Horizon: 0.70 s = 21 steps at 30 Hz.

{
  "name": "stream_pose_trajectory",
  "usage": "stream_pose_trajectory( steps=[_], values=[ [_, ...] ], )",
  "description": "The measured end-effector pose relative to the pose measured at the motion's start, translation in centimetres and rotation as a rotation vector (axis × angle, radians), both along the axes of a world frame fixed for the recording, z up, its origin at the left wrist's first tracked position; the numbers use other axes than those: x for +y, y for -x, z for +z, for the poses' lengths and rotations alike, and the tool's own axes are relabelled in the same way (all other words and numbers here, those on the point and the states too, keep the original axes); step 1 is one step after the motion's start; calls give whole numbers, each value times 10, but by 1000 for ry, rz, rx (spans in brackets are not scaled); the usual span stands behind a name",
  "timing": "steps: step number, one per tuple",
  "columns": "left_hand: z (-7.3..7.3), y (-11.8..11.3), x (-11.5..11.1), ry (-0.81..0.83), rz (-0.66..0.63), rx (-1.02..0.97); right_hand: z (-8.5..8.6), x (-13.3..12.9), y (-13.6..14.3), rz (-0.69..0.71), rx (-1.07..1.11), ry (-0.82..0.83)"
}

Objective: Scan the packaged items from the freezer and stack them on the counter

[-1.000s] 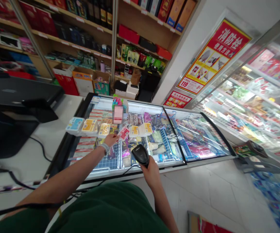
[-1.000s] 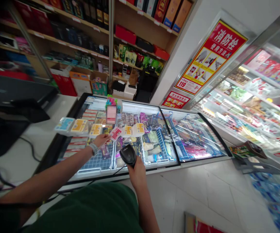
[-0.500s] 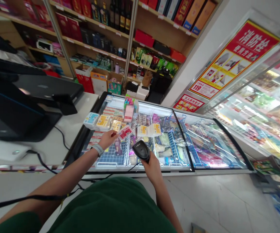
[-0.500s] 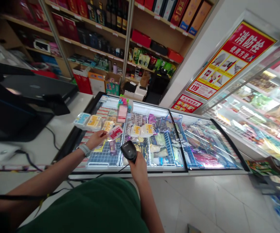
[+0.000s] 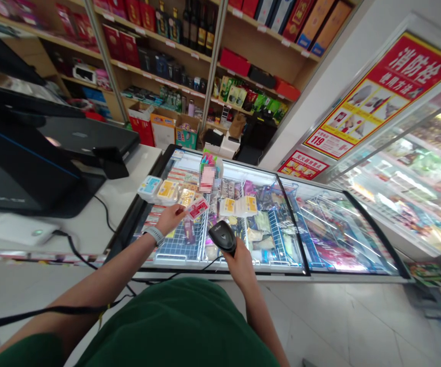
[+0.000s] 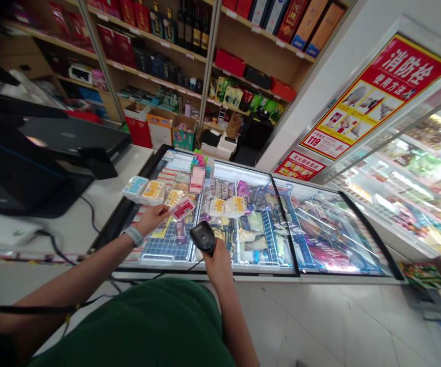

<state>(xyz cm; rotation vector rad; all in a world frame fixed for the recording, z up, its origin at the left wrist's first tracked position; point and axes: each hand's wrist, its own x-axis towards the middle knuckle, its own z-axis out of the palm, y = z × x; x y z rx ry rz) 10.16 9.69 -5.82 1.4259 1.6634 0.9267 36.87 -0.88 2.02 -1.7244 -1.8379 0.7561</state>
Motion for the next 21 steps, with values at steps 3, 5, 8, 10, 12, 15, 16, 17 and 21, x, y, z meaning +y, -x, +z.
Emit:
stream_pose_trajectory(
  steps=[3,5,8,10,12,15,16,17,21],
  values=[
    [-2,-2,2,1,-2,-7,0,1,-1,-3,-3,-1],
    [-4,-3,3,6,-3,-17,0,1,-2,-8,-6,3],
    [-6,-4,5,19,3,-43,-1,3,-4,-8,-13,3],
    [-6,-4,7,28,11,-69,-2,4,-4,-2,-17,-2],
    [-6,-3,8,37,24,-101,-3,5,-5,2,-17,-2],
    [-8,-3,9,67,58,-167,-4,7,-6,-1,-11,6],
    [-10,-3,9,83,75,-197,-4,7,-6,-3,-6,10],
    [-12,-3,10,104,95,-230,-4,8,-6,-6,-1,11],
    [-22,-4,12,215,215,-373,-3,8,-6,-26,-3,2]
  ],
)
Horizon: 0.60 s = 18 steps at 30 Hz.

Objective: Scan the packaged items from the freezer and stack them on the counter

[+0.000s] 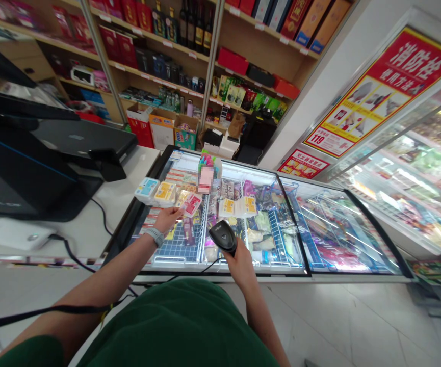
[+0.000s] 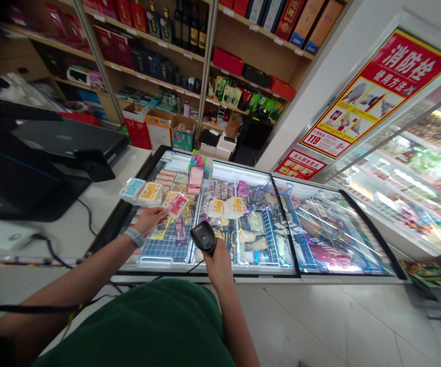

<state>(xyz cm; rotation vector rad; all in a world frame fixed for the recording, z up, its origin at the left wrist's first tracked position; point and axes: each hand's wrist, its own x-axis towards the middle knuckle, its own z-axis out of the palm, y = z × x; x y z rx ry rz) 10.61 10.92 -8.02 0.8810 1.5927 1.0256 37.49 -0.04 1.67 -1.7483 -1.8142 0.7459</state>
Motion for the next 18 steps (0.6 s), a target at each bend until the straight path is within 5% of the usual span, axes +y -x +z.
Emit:
stream_pose_trajectory(
  steps=[9,18],
  values=[
    [-19,2,17,172,227,-111,0,1,0,-9,0,-1],
    [-26,4,20,223,263,-33,1,1,-1,-6,-2,11]
  ],
)
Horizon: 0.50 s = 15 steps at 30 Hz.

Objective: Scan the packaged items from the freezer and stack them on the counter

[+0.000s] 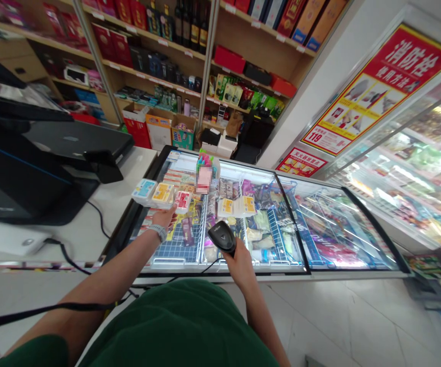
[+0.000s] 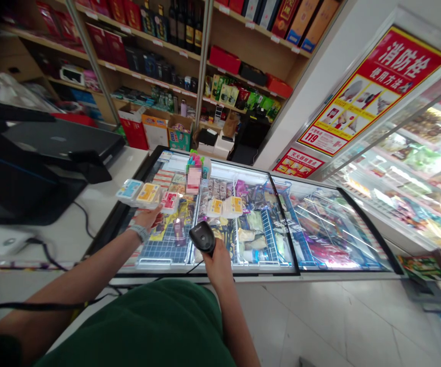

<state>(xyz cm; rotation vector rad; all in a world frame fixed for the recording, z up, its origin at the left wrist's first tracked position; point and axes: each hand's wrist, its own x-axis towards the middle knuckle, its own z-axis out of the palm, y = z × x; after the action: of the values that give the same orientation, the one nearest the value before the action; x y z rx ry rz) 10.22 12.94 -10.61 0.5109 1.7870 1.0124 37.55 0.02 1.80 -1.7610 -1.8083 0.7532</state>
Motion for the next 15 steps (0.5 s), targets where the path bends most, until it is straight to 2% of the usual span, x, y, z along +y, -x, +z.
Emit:
stream_pose_trajectory(
  steps=[4,9,15],
  values=[
    [3,-6,-8,-4,-58,-2,1,-1,0,-12,18,-3],
    [4,-28,-15,-1,-200,-18,2,-6,-3,-42,26,14],
    [-5,-60,-3,27,-423,1,5,-16,-12,-120,9,28]
  ],
)
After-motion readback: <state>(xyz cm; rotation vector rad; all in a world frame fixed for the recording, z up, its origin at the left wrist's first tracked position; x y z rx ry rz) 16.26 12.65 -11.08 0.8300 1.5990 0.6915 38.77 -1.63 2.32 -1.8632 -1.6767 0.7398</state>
